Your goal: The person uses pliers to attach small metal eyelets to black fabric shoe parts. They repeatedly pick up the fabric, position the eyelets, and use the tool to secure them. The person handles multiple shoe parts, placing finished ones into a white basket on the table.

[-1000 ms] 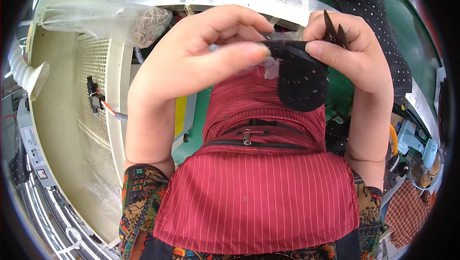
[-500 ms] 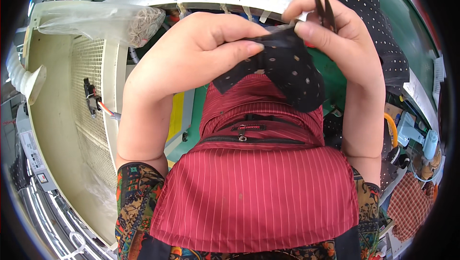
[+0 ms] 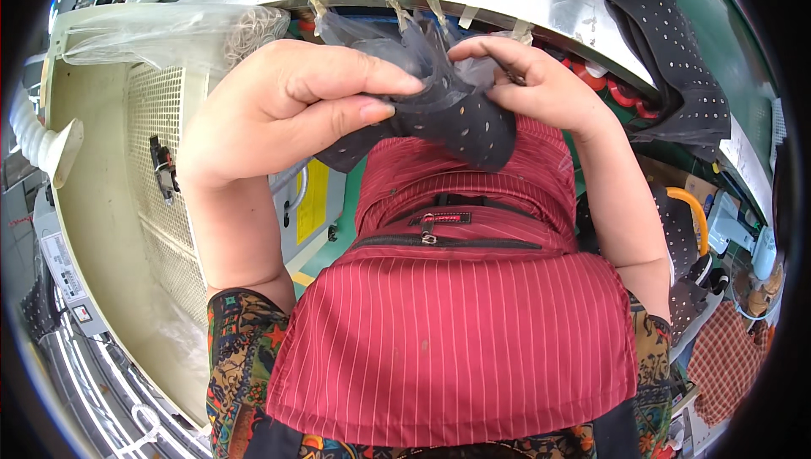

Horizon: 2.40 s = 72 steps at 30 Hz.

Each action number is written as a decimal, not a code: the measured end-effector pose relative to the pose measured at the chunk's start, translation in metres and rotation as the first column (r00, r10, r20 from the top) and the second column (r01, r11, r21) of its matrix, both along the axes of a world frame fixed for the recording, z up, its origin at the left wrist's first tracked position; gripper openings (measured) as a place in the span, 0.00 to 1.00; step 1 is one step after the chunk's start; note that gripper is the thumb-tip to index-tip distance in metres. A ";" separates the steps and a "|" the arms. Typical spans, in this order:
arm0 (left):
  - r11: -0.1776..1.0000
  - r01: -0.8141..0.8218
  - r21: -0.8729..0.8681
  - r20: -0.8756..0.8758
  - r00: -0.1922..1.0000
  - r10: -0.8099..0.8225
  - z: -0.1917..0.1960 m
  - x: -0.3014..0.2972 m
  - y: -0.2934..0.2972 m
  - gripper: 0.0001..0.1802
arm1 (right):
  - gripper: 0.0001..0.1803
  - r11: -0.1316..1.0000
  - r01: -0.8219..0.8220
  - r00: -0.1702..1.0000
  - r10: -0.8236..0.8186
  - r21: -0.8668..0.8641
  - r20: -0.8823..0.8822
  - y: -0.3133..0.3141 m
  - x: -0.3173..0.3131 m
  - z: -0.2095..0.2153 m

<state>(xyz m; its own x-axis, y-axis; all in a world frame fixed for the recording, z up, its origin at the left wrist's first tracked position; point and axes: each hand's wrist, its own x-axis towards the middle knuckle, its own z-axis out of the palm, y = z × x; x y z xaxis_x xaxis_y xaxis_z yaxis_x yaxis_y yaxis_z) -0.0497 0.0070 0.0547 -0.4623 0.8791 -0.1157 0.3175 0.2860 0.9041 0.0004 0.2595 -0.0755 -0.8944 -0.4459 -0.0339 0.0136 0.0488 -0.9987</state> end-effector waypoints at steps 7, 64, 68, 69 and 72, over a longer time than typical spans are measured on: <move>0.988 -0.156 -0.014 0.077 0.985 0.157 0.003 -0.001 -0.012 0.12 | 0.08 0.884 0.358 0.932 -0.316 0.301 -0.180 0.016 0.005 0.016; 0.839 -0.543 -0.040 0.502 0.715 0.487 -0.021 0.031 0.010 0.17 | 0.06 0.913 0.373 0.897 -0.309 0.165 -0.316 -0.026 0.016 0.084; 0.833 -0.553 0.001 0.524 0.710 0.470 -0.024 0.036 0.011 0.17 | 0.05 0.905 0.394 0.905 -0.354 0.157 -0.235 -0.026 0.013 0.082; 0.831 -0.556 -0.002 0.520 0.709 0.476 -0.024 0.036 0.012 0.17 | 0.05 0.900 0.397 0.906 -0.352 0.182 -0.234 -0.026 0.012 0.083; 0.820 -0.572 -0.015 0.515 0.698 0.497 -0.020 0.039 0.012 0.17 | 0.05 0.902 0.393 0.913 -0.360 0.179 -0.192 -0.028 0.010 0.083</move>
<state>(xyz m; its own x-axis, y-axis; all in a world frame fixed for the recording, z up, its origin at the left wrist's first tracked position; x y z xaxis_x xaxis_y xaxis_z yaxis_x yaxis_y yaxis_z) -0.0104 0.0195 0.0347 -0.7760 0.5243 -0.3505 -0.3306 0.1350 0.9341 0.0109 0.2313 0.0072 -0.9957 -0.0719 0.0586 -0.0764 0.2778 -0.9576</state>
